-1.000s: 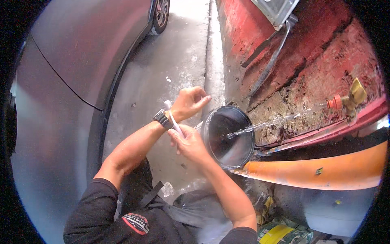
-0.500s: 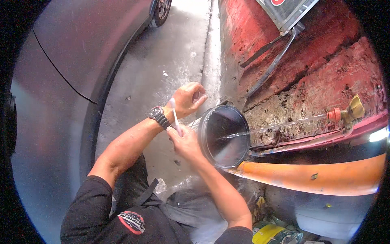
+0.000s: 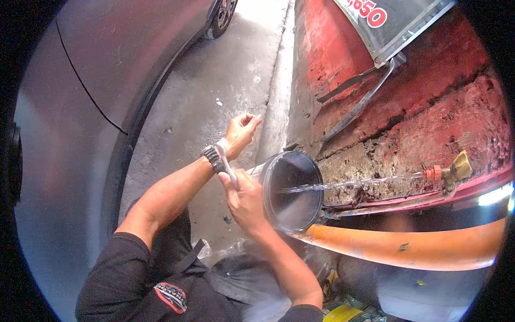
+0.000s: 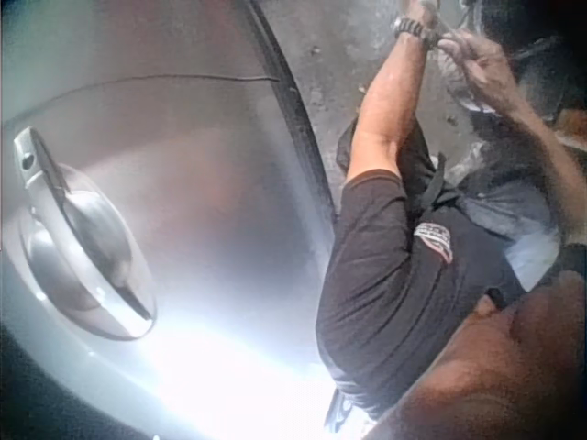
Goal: The person washes a cloth in a bucket of water and rinses it under a tap. They then scrub a metal part with a toothbrush while holding it under running water.
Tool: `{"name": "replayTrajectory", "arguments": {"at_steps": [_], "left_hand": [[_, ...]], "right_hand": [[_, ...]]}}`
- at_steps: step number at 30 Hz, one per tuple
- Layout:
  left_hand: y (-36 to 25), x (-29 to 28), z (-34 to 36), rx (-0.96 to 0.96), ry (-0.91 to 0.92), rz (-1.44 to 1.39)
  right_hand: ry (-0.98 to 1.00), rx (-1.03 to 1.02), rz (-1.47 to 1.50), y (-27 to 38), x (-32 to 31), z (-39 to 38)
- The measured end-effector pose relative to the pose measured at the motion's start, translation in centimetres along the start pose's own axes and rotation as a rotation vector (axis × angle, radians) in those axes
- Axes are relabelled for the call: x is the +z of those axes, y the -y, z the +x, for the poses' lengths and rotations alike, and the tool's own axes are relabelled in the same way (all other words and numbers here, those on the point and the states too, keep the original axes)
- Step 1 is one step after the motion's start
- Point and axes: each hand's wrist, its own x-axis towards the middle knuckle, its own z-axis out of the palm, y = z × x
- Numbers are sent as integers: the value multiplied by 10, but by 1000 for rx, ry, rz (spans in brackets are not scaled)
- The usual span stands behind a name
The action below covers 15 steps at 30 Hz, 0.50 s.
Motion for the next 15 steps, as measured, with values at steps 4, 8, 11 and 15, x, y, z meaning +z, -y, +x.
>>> {"name": "replayTrajectory", "arguments": {"at_steps": [4,8,11,15], "left_hand": [[5,0,3,146,-56,23],[2,-3,3,35,3,-90],[-10,-4,-5,-134,44,-257],[-18,-2,-17,-135,88,-335]], "right_hand": [[39,298,343,8,5,-1],[183,457,553,12,-3,1],[253,480,646,6,-8,1],[344,557,669,3,-14,0]]}}
